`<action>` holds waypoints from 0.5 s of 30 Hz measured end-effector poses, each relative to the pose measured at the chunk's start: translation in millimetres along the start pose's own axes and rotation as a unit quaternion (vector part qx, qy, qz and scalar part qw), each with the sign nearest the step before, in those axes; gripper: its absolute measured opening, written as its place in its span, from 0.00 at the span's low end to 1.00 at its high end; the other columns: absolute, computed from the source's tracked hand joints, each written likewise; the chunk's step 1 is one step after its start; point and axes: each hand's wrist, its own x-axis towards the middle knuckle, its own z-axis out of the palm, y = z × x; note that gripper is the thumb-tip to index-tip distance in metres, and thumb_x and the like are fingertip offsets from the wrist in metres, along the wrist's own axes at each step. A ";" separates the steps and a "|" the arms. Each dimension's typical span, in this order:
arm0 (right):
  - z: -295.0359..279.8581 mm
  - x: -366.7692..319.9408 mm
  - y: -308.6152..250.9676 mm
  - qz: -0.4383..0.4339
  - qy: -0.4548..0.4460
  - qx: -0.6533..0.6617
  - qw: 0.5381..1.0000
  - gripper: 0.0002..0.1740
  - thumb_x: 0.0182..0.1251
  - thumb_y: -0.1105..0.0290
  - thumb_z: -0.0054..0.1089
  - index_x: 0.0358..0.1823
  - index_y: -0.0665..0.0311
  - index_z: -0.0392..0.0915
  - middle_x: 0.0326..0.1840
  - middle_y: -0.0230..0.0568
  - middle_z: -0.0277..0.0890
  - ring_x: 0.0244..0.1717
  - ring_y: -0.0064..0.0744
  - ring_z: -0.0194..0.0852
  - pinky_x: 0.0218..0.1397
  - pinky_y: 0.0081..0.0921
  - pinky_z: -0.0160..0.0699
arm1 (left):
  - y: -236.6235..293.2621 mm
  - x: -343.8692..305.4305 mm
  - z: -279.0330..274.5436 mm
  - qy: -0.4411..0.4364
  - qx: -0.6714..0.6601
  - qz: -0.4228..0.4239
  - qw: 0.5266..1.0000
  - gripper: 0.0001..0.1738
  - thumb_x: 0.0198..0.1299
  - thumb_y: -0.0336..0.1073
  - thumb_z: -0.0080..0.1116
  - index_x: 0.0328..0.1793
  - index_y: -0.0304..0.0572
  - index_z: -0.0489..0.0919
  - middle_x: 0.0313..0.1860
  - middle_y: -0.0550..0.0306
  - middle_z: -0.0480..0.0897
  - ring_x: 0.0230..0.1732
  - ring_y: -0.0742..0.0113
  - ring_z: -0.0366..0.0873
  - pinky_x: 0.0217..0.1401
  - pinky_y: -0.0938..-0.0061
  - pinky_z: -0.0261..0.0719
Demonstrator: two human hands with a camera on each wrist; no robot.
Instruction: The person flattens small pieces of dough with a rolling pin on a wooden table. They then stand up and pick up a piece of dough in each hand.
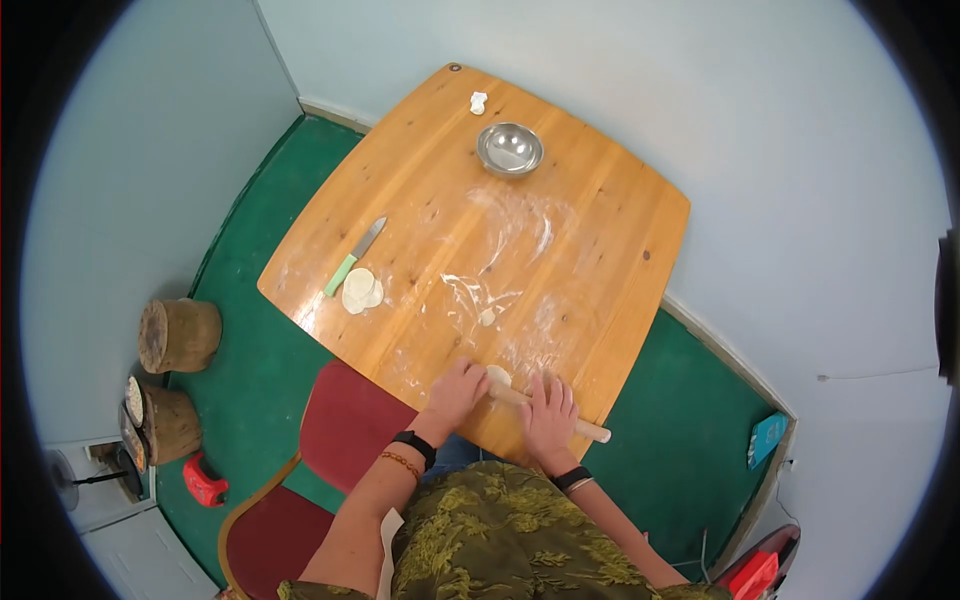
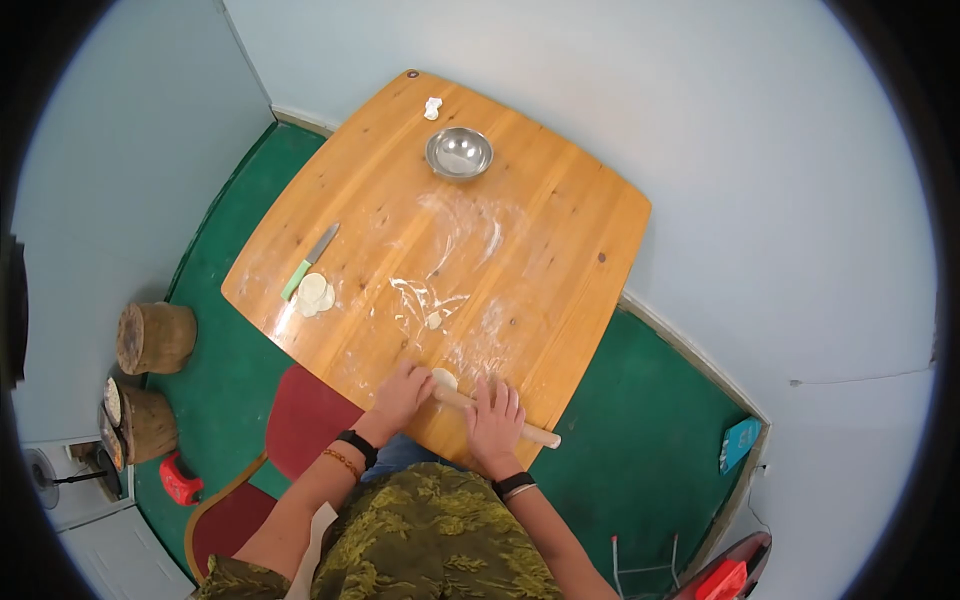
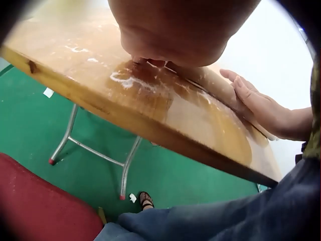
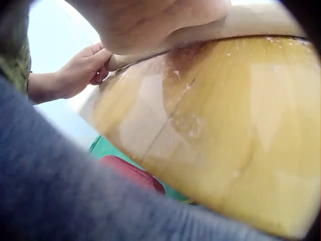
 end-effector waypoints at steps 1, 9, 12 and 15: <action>-2.1 5.4 1.5 0.007 0.003 -0.004 1.000 0.33 0.66 0.56 0.52 0.73 0.53 0.63 0.67 0.55 0.61 0.68 0.58 0.56 0.66 0.53 0.56 | 0.3 6.2 1.6 0.009 -0.004 0.001 1.000 0.09 0.63 0.42 0.58 0.42 0.49 0.76 0.42 0.52 0.74 0.39 0.48 0.79 0.37 0.58 0.79; 7.0 61.2 22.8 0.071 0.017 -0.013 0.997 0.34 0.66 0.55 0.53 0.73 0.53 0.62 0.68 0.54 0.61 0.68 0.57 0.56 0.67 0.52 0.57 | 24.5 68.0 -12.6 -0.011 0.007 -0.013 1.000 0.06 0.63 0.38 0.54 0.42 0.47 0.76 0.45 0.53 0.75 0.46 0.51 0.77 0.42 0.60 0.80; 7.8 43.3 19.8 0.060 0.006 0.003 0.998 0.35 0.66 0.55 0.54 0.74 0.53 0.60 0.68 0.54 0.60 0.69 0.57 0.56 0.66 0.54 0.57 | 12.5 55.9 -1.7 0.034 0.067 0.075 0.994 0.07 0.61 0.37 0.55 0.43 0.47 0.76 0.43 0.52 0.75 0.49 0.52 0.76 0.40 0.60 0.80; 3.3 15.3 12.0 0.022 -0.022 -0.011 0.999 0.35 0.65 0.54 0.54 0.73 0.53 0.61 0.69 0.53 0.60 0.70 0.57 0.55 0.65 0.56 0.58 | 6.2 29.8 1.8 -0.008 -0.064 -0.042 0.997 0.08 0.59 0.37 0.56 0.44 0.46 0.76 0.42 0.51 0.74 0.47 0.51 0.76 0.39 0.61 0.79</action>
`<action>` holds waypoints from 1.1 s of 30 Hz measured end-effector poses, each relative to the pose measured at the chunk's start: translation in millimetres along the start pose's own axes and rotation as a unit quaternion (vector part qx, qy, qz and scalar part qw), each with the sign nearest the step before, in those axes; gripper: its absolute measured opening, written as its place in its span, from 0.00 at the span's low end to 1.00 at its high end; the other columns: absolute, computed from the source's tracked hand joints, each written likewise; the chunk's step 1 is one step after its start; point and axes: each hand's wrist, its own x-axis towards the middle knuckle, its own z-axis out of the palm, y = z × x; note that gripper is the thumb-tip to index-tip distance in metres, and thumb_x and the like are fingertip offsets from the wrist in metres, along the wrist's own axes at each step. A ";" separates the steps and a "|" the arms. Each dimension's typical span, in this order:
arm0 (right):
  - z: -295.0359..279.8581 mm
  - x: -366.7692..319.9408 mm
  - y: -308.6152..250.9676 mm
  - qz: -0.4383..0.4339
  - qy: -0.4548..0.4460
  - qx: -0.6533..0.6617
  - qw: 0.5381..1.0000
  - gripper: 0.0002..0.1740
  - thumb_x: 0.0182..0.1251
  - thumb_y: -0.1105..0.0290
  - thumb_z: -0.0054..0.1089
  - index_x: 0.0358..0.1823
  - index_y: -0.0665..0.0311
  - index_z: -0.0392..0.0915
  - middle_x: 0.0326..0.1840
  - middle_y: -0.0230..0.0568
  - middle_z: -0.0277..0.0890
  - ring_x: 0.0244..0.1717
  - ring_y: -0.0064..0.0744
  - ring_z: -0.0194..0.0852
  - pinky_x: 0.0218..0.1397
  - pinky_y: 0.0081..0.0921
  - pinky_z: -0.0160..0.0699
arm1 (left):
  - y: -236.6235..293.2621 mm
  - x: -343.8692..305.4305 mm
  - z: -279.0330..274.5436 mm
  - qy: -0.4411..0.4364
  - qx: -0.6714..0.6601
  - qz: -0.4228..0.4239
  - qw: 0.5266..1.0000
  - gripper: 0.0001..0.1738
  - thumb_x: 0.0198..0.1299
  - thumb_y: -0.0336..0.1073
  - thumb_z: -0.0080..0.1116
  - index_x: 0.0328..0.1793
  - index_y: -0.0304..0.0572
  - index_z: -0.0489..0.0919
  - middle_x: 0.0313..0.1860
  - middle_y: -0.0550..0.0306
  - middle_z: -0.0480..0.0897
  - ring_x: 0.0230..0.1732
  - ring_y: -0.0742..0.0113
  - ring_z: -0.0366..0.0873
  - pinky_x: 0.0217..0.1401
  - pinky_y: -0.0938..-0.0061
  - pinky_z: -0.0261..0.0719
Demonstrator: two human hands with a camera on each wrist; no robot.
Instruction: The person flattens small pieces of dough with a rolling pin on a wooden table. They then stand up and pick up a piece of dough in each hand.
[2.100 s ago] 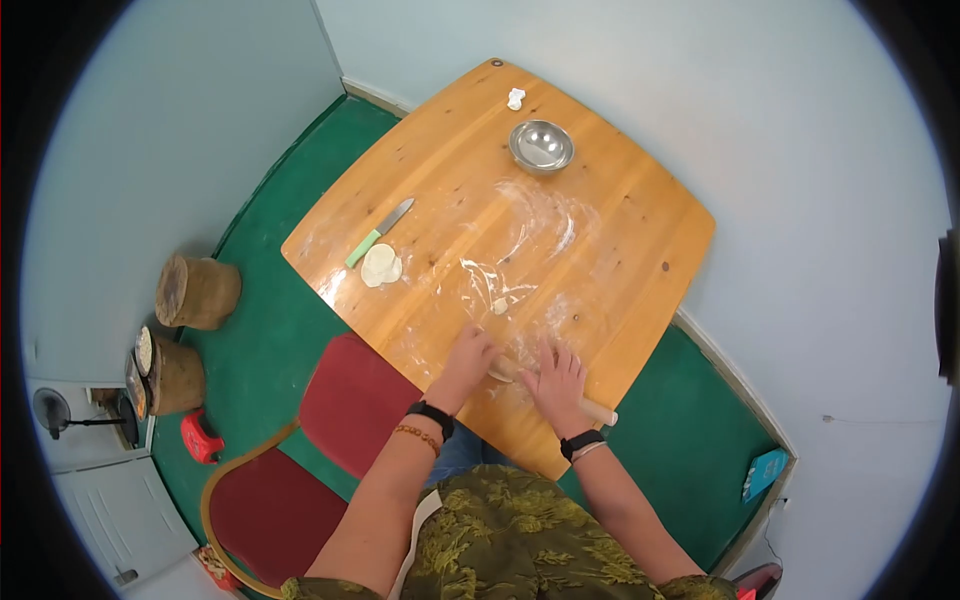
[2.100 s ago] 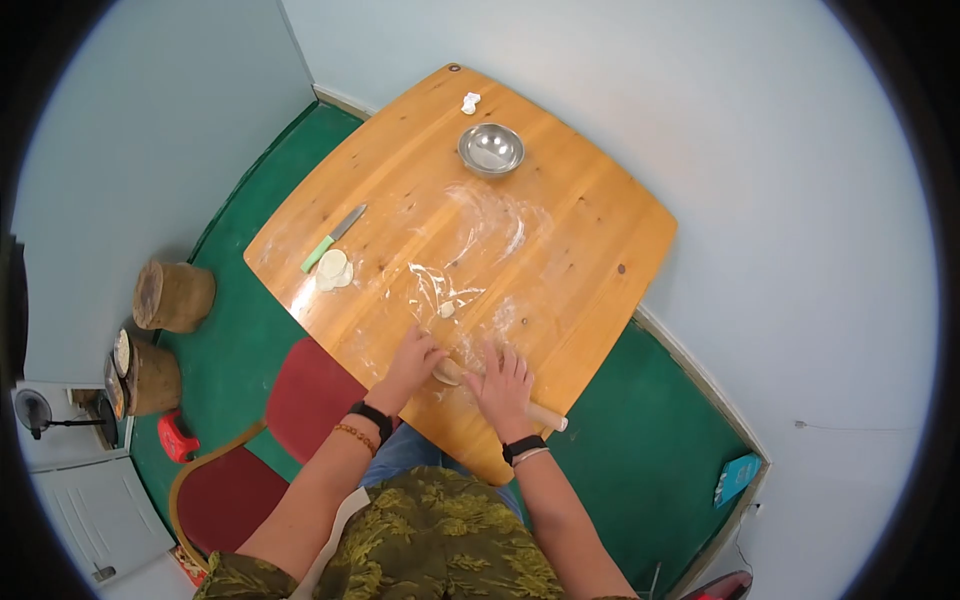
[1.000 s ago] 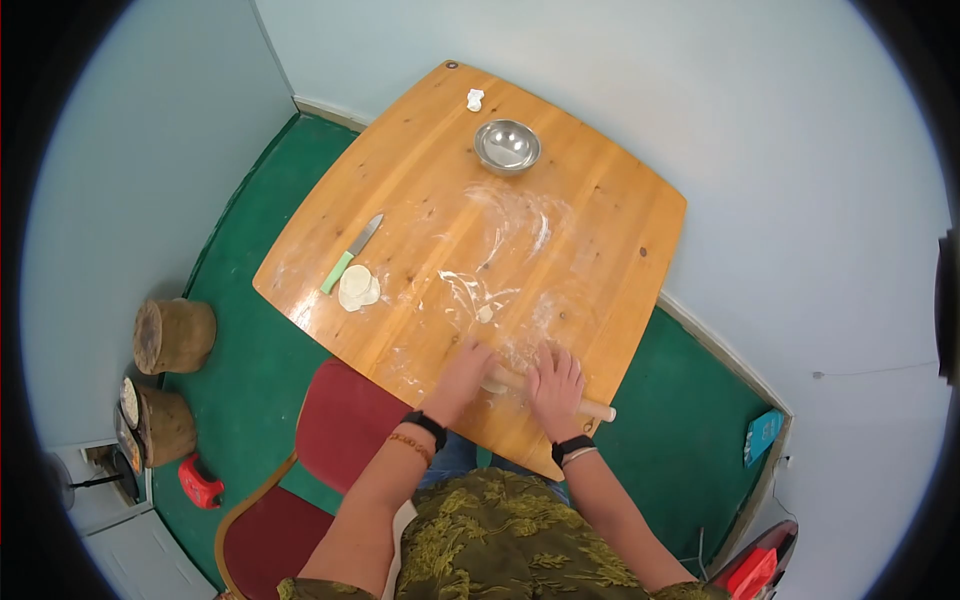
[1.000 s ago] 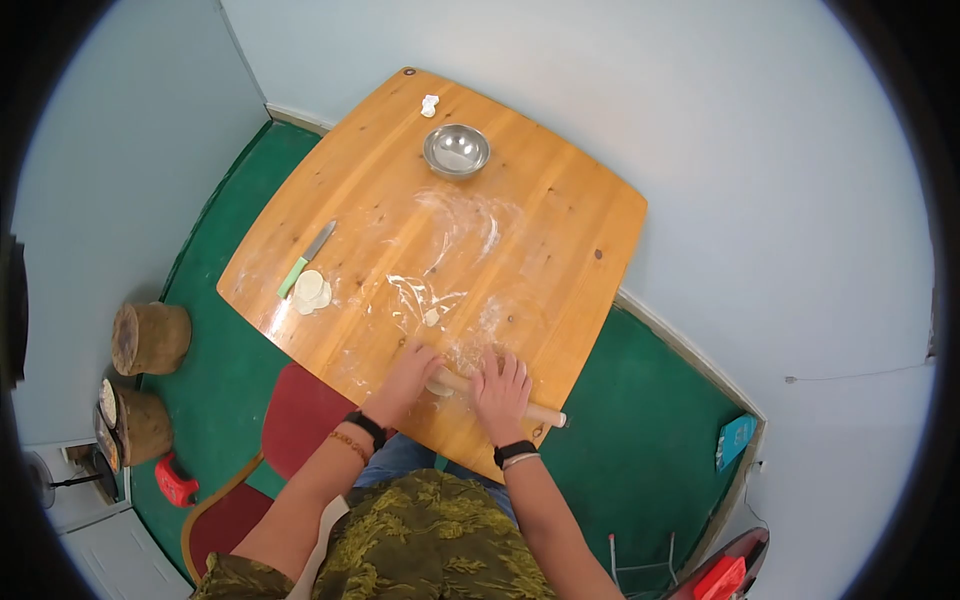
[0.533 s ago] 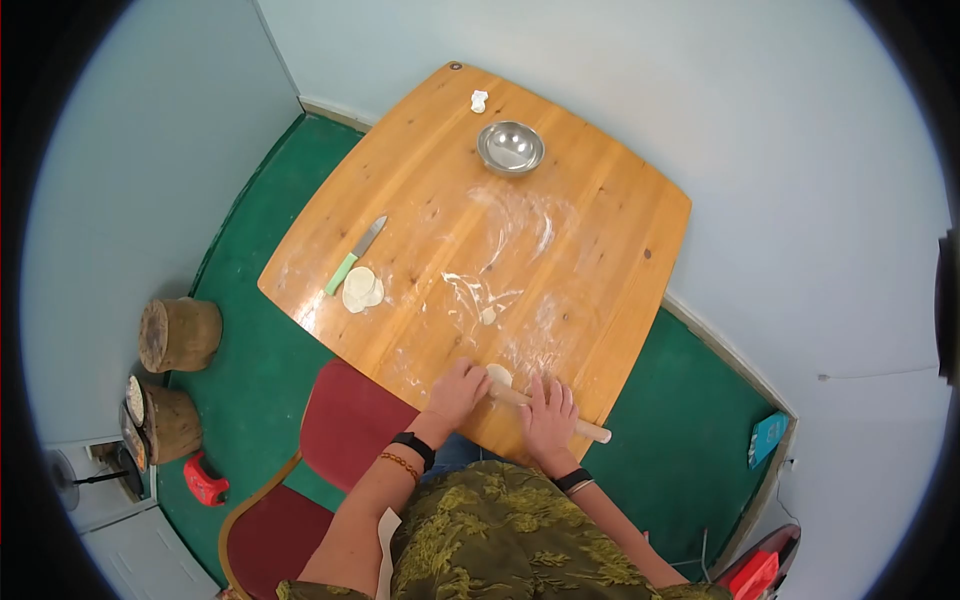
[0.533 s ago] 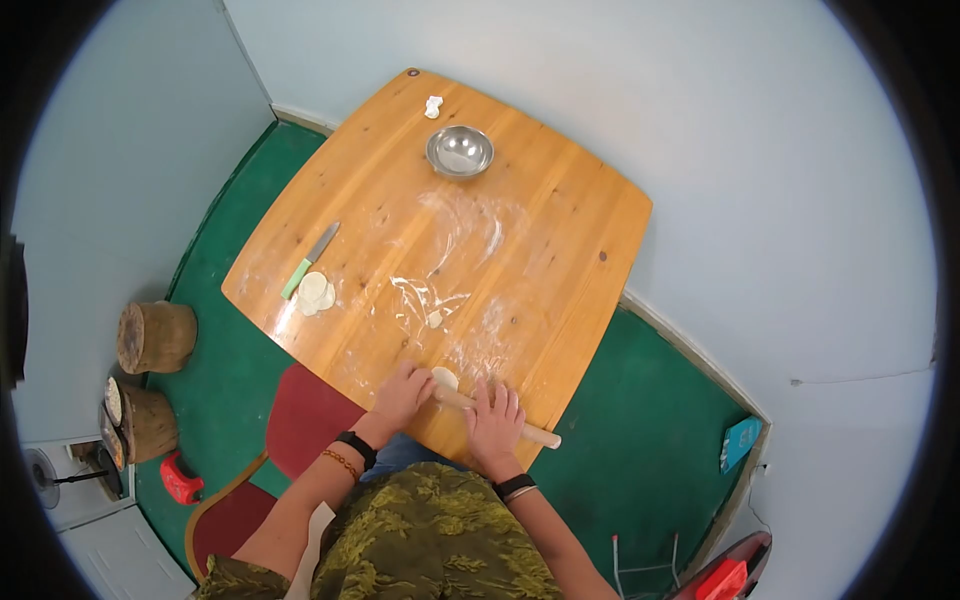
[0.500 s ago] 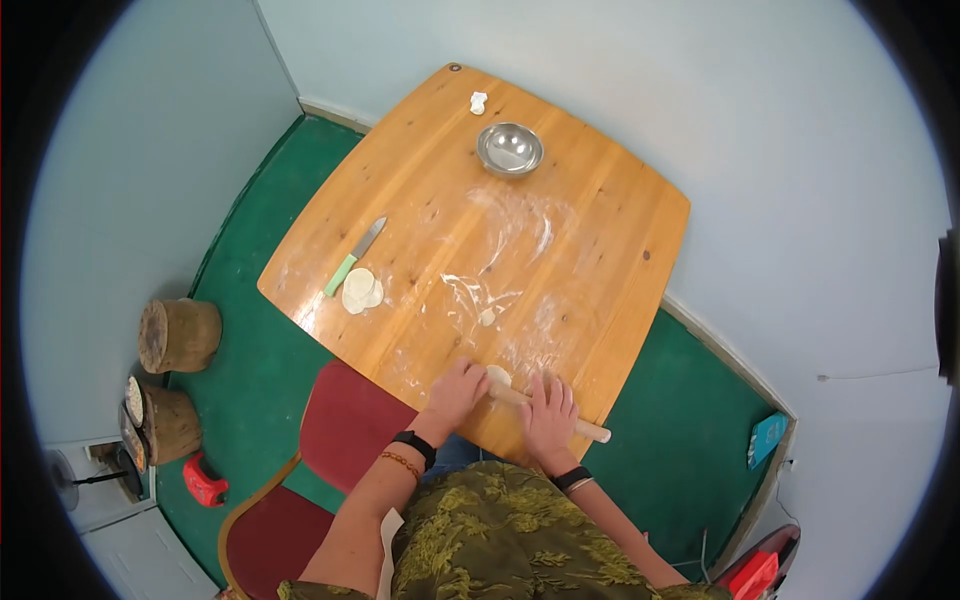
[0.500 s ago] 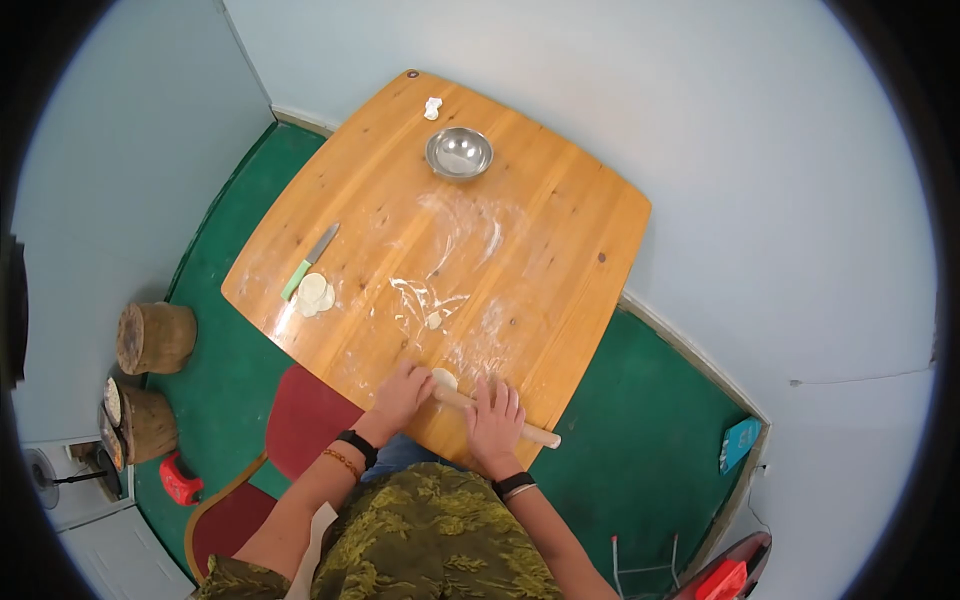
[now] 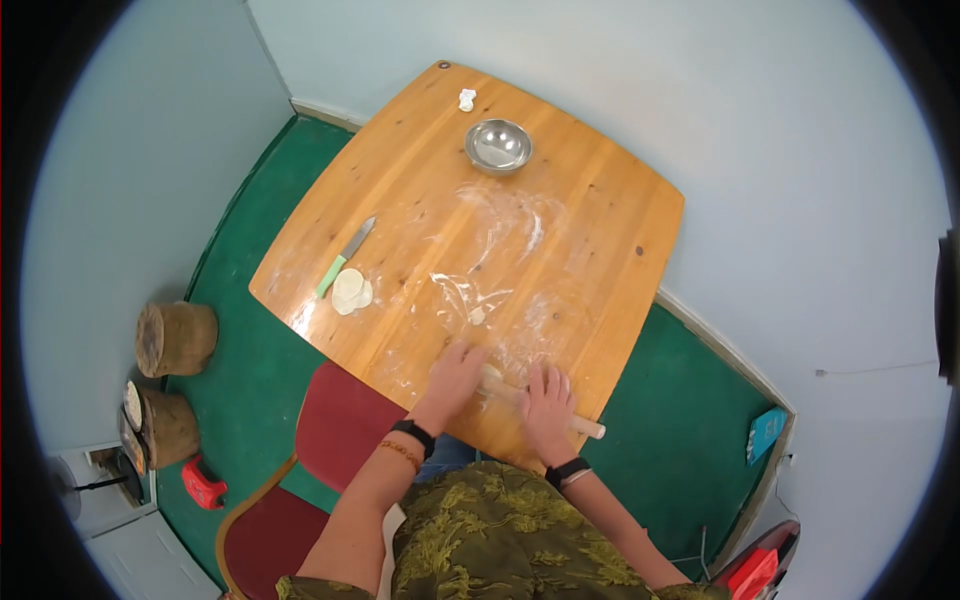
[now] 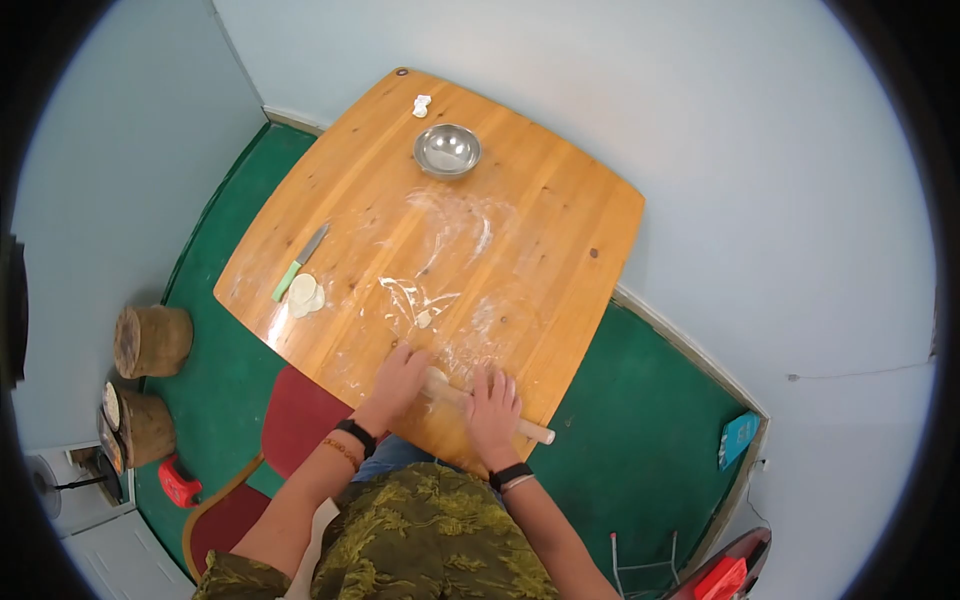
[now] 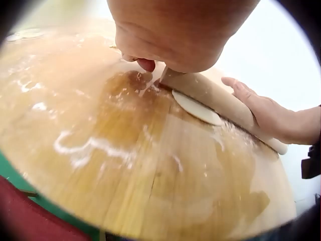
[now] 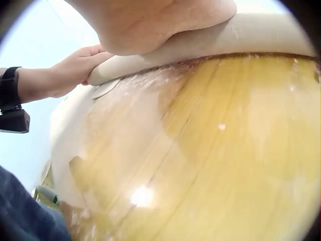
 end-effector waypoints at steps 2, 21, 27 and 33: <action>-2.9 -14.4 -6.6 -0.003 -0.014 0.020 1.000 0.35 0.65 0.54 0.54 0.73 0.53 0.61 0.70 0.53 0.60 0.71 0.57 0.55 0.65 0.57 0.58 | -3.1 -13.5 -3.8 0.000 0.049 0.036 0.998 0.09 0.59 0.37 0.57 0.44 0.46 0.76 0.41 0.50 0.74 0.47 0.50 0.76 0.42 0.60 0.78; -10.0 -7.7 -3.1 -0.030 -0.034 0.034 0.998 0.36 0.65 0.55 0.52 0.73 0.61 0.59 0.72 0.56 0.58 0.73 0.60 0.53 0.69 0.59 0.54 | -12.7 -14.3 4.5 0.040 0.146 0.054 0.987 0.24 0.64 0.42 0.52 0.66 0.48 0.70 0.62 0.48 0.68 0.60 0.45 0.67 0.63 0.54 0.66; -9.5 1.6 -1.1 -0.021 -0.026 0.014 0.999 0.36 0.66 0.51 0.51 0.74 0.55 0.60 0.75 0.51 0.56 0.75 0.55 0.51 0.69 0.61 0.54 | -1.6 -5.0 -0.3 0.009 0.182 0.011 0.983 0.29 0.64 0.42 0.51 0.72 0.48 0.65 0.66 0.47 0.66 0.65 0.42 0.64 0.66 0.47 0.63; -4.3 53.2 17.3 0.024 -0.016 0.007 1.000 0.34 0.69 0.54 0.49 0.75 0.54 0.58 0.76 0.52 0.54 0.75 0.56 0.50 0.71 0.61 0.52 | 20.4 45.0 9.0 0.020 0.147 -0.060 0.987 0.29 0.65 0.43 0.50 0.73 0.48 0.64 0.70 0.44 0.64 0.71 0.40 0.58 0.67 0.42 0.61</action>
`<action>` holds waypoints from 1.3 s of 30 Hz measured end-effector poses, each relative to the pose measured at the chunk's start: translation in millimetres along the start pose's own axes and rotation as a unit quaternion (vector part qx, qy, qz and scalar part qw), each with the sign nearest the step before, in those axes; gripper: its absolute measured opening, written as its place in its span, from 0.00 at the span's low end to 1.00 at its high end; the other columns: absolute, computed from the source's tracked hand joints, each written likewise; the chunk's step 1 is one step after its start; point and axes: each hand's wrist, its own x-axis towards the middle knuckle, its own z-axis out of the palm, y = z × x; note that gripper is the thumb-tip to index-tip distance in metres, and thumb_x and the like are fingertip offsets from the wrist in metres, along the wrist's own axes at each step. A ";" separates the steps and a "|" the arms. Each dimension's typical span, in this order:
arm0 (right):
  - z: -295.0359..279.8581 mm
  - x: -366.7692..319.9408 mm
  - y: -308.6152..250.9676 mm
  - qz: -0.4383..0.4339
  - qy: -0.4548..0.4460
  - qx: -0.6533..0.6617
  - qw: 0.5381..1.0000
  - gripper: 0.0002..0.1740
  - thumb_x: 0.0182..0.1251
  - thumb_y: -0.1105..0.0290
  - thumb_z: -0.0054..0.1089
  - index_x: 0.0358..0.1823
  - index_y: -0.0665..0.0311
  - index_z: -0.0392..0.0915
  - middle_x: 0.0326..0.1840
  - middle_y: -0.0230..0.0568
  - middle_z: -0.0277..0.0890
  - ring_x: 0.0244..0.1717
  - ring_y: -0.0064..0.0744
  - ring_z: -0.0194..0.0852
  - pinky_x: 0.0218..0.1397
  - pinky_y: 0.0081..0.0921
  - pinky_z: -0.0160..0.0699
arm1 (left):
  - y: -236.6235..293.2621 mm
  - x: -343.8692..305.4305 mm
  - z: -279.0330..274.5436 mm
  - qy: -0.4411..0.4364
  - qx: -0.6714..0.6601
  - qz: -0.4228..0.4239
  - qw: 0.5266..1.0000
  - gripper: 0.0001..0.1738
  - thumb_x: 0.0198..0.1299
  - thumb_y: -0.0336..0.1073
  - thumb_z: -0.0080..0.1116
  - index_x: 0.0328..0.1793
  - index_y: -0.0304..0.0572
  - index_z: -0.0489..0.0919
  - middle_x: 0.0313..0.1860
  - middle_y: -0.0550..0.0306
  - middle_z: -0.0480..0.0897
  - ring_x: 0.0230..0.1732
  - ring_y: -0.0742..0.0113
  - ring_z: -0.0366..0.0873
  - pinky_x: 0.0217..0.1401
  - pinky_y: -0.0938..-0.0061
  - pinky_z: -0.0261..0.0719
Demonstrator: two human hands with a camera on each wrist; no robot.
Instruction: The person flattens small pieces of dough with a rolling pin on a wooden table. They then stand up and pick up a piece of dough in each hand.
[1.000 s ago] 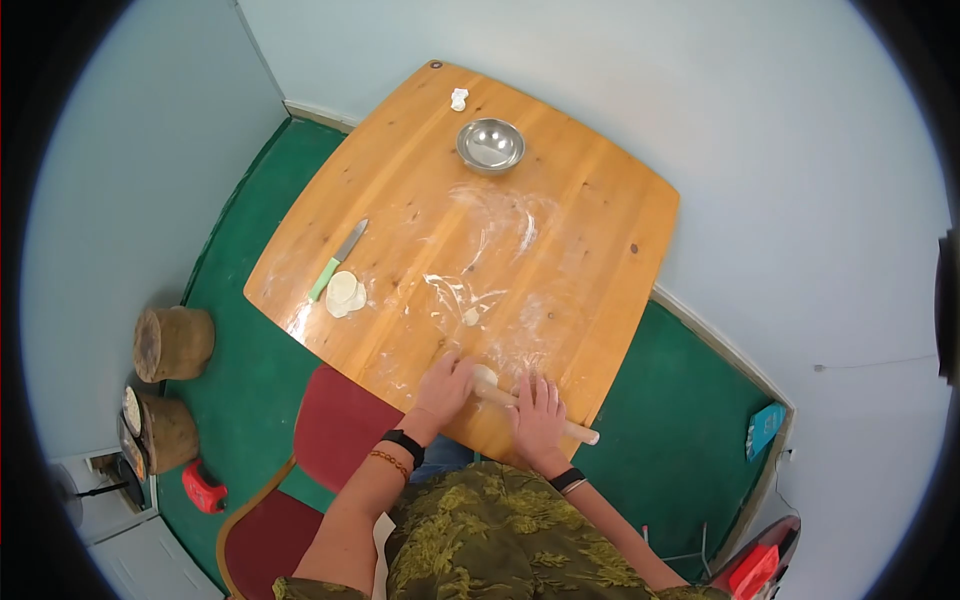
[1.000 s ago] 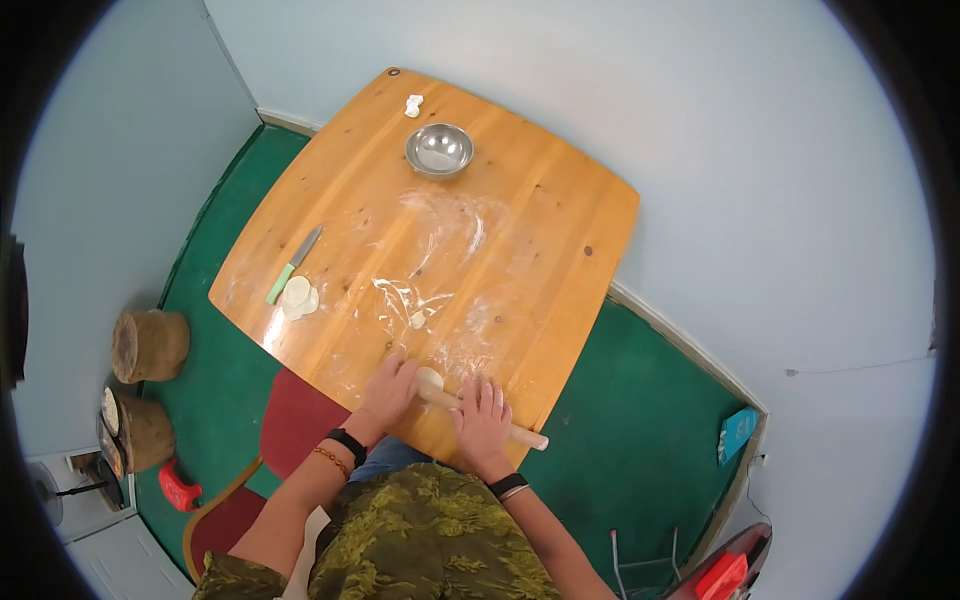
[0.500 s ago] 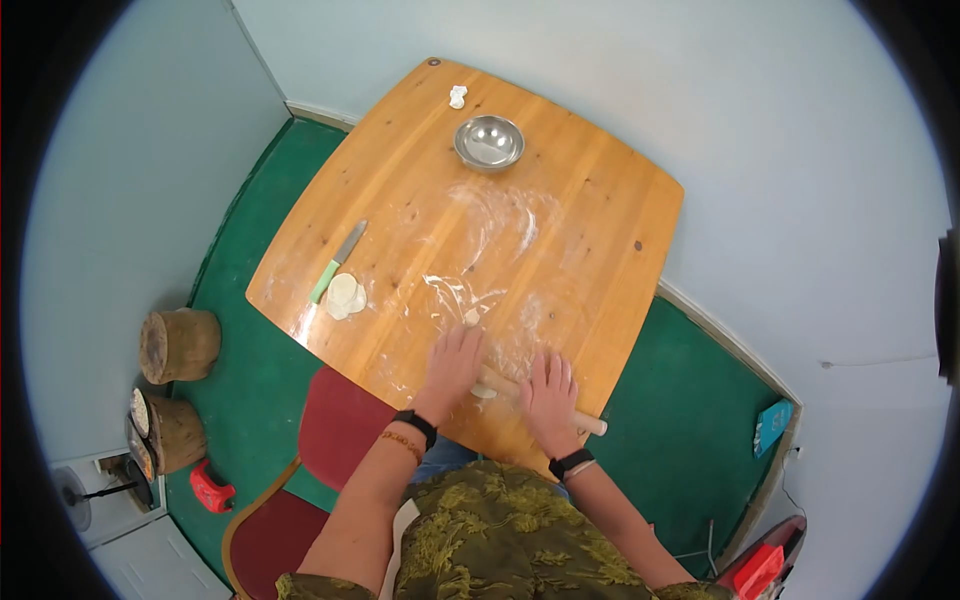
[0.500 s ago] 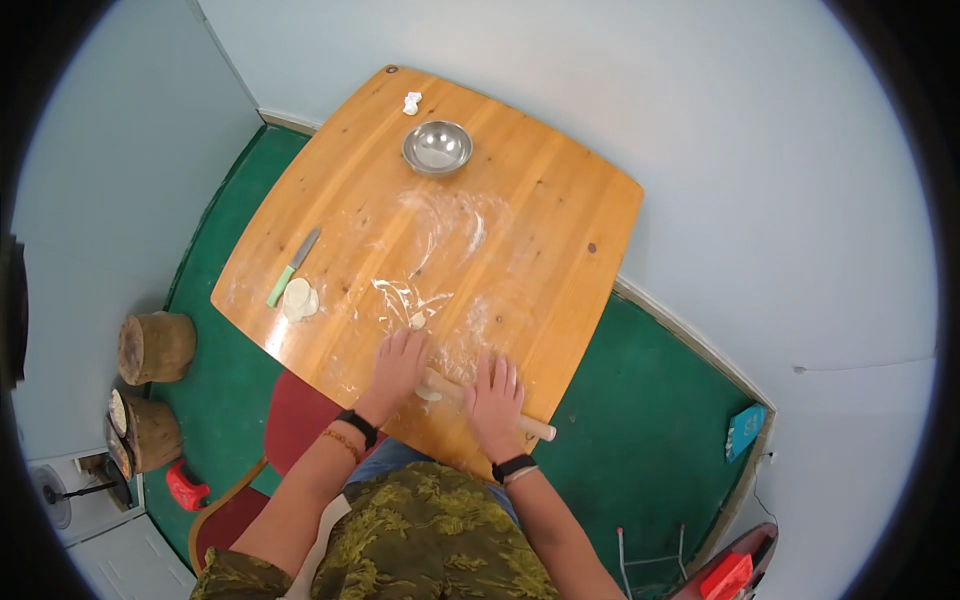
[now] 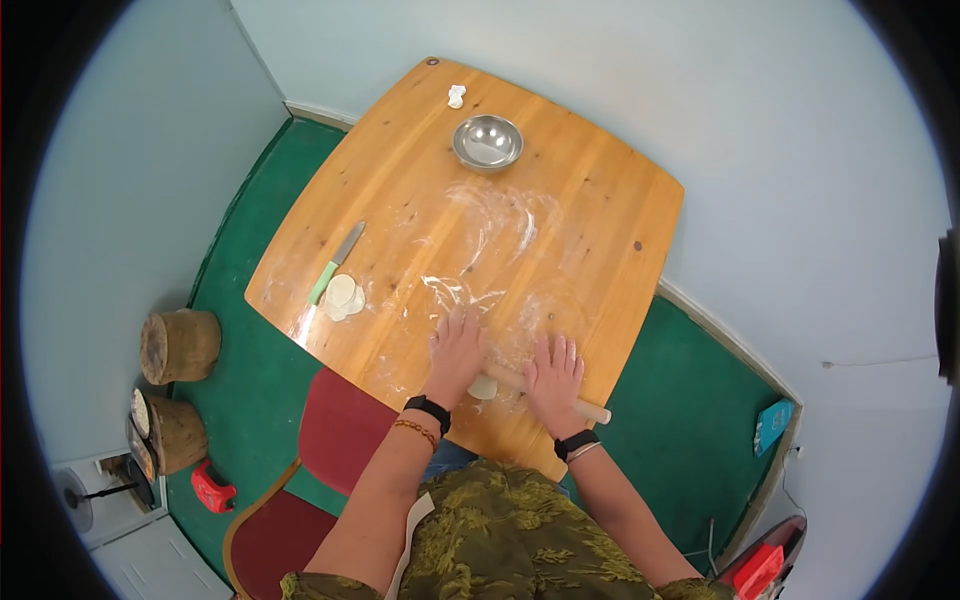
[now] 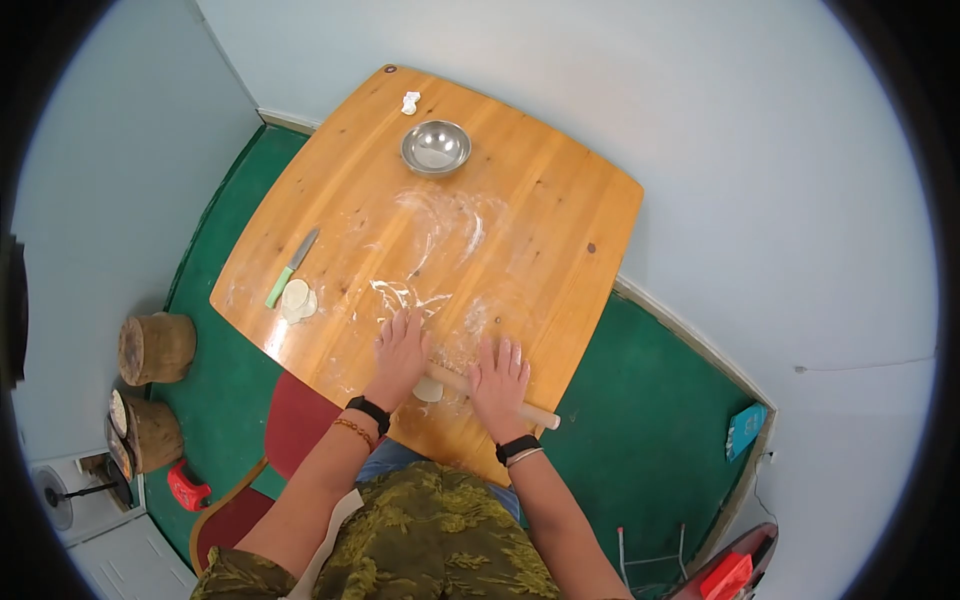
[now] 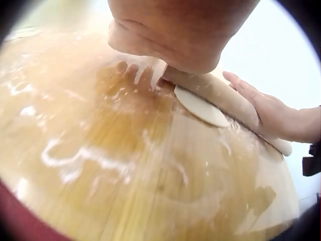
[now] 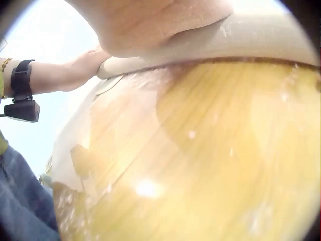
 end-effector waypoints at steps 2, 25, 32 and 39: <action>-0.7 -1.9 -1.4 0.008 0.003 0.010 1.000 0.34 0.69 0.54 0.48 0.75 0.54 0.57 0.76 0.52 0.53 0.75 0.56 0.50 0.71 0.60 0.52 | -1.6 0.1 4.8 0.014 0.011 0.004 1.000 0.28 0.66 0.44 0.50 0.72 0.49 0.65 0.69 0.45 0.64 0.70 0.40 0.59 0.66 0.42 0.61; 8.2 10.0 23.0 -0.079 0.049 0.136 0.986 0.30 0.62 0.56 0.60 0.63 0.62 0.71 0.62 0.50 0.67 0.62 0.53 0.62 0.67 0.46 0.61 | -7.5 -13.5 -7.1 0.104 -0.107 0.021 0.989 0.24 0.63 0.38 0.55 0.65 0.46 0.70 0.59 0.43 0.70 0.60 0.42 0.65 0.62 0.52 0.63; -8.8 5.6 29.4 -0.110 -0.012 0.172 0.979 0.26 0.54 0.61 0.69 0.56 0.55 0.77 0.51 0.40 0.71 0.55 0.47 0.66 0.61 0.40 0.66 | -32.6 -80.7 -14.5 -0.055 -0.134 0.237 0.961 0.20 0.55 0.37 0.64 0.54 0.47 0.75 0.49 0.48 0.73 0.48 0.46 0.70 0.52 0.55 0.70; -2.0 9.7 33.2 -0.090 0.013 0.136 0.987 0.26 0.53 0.60 0.70 0.55 0.53 0.77 0.48 0.38 0.71 0.54 0.45 0.67 0.58 0.38 0.67 | -30.7 -75.7 10.2 -0.022 -0.090 0.239 0.966 0.15 0.52 0.34 0.64 0.47 0.47 0.78 0.41 0.55 0.75 0.44 0.53 0.74 0.46 0.63 0.74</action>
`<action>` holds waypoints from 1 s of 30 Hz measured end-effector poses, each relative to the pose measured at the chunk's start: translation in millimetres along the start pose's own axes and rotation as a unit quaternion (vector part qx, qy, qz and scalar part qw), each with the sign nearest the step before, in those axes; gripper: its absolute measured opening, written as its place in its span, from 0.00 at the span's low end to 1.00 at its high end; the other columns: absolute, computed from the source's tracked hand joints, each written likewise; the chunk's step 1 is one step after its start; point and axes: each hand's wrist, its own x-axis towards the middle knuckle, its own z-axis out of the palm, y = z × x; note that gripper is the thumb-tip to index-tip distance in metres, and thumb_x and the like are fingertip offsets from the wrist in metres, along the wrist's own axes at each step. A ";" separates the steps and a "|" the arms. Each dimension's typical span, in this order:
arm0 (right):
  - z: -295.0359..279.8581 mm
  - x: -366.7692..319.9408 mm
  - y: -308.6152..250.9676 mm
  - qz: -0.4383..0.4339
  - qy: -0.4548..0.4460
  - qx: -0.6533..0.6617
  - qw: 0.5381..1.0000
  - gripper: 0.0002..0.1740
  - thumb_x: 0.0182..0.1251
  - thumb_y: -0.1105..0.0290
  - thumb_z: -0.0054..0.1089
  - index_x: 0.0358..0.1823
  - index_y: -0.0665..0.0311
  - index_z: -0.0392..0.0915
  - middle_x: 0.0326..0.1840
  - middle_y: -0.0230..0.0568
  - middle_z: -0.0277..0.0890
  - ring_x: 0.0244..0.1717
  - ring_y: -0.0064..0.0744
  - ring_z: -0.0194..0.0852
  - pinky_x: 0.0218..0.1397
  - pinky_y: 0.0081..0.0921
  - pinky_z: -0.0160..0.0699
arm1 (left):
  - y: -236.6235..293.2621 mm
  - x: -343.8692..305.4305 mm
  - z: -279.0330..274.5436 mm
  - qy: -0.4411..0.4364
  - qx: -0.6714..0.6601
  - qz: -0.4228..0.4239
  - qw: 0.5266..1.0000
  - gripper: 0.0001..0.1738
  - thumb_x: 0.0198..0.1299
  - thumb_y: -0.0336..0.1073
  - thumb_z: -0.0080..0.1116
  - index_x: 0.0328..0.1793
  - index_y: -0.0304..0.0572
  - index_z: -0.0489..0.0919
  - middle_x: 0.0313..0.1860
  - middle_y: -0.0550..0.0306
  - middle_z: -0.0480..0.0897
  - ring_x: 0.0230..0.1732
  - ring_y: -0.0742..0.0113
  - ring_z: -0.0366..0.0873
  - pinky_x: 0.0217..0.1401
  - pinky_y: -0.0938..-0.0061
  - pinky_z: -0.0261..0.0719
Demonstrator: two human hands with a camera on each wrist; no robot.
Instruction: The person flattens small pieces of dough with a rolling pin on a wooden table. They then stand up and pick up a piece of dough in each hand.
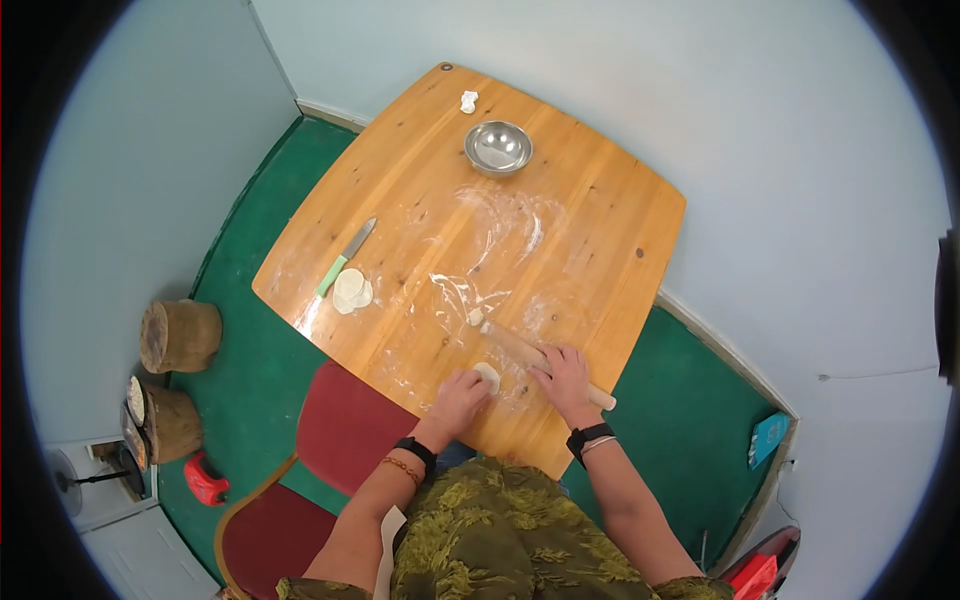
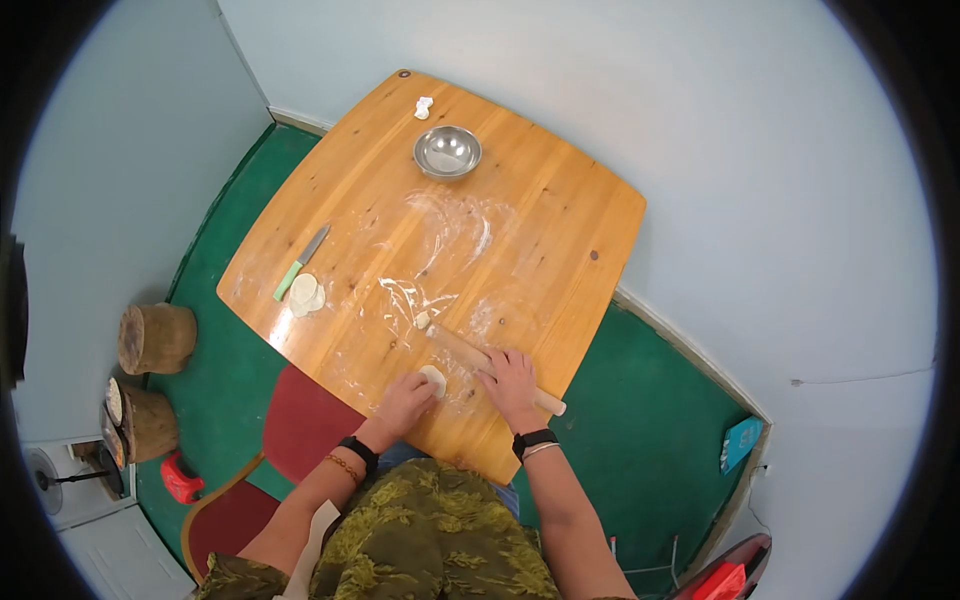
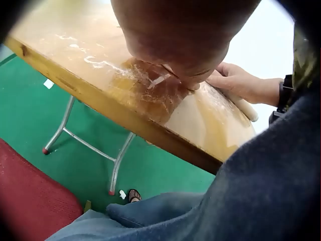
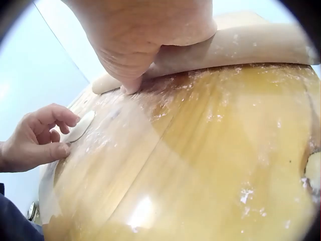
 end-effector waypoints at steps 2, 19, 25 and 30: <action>2.5 -0.8 2.5 -0.011 0.011 -0.007 1.000 0.26 0.53 0.59 0.70 0.55 0.52 0.77 0.48 0.37 0.72 0.53 0.44 0.67 0.57 0.38 0.68 | -7.3 1.3 5.2 -0.022 0.067 0.067 0.995 0.11 0.53 0.34 0.62 0.44 0.47 0.78 0.39 0.57 0.75 0.43 0.56 0.74 0.45 0.64 0.74; 8.7 -4.3 3.9 -0.028 0.016 -0.053 0.998 0.26 0.55 0.59 0.69 0.56 0.52 0.76 0.49 0.38 0.71 0.53 0.44 0.68 0.56 0.38 0.71 | -26.2 21.4 14.8 0.100 -0.318 -0.366 0.869 0.10 0.71 0.38 0.47 0.45 0.41 0.74 0.35 0.53 0.80 0.36 0.63 0.78 0.37 0.68 0.75; 7.1 -3.9 2.7 -0.019 0.006 -0.057 0.998 0.26 0.55 0.58 0.69 0.56 0.53 0.76 0.50 0.39 0.71 0.53 0.44 0.68 0.57 0.39 0.70 | -38.9 26.2 6.3 0.100 -0.584 -0.505 0.628 0.10 0.71 0.39 0.48 0.46 0.43 0.76 0.33 0.60 0.81 0.31 0.72 0.78 0.30 0.79 0.72; 9.1 -4.0 4.9 -0.020 0.011 -0.049 0.999 0.26 0.56 0.58 0.69 0.57 0.53 0.76 0.50 0.38 0.71 0.53 0.44 0.68 0.58 0.39 0.70 | -3.2 37.3 -20.0 0.074 -0.429 -0.425 0.794 0.13 0.59 0.29 0.62 0.49 0.38 0.75 0.36 0.58 0.83 0.35 0.72 0.80 0.36 0.77 0.77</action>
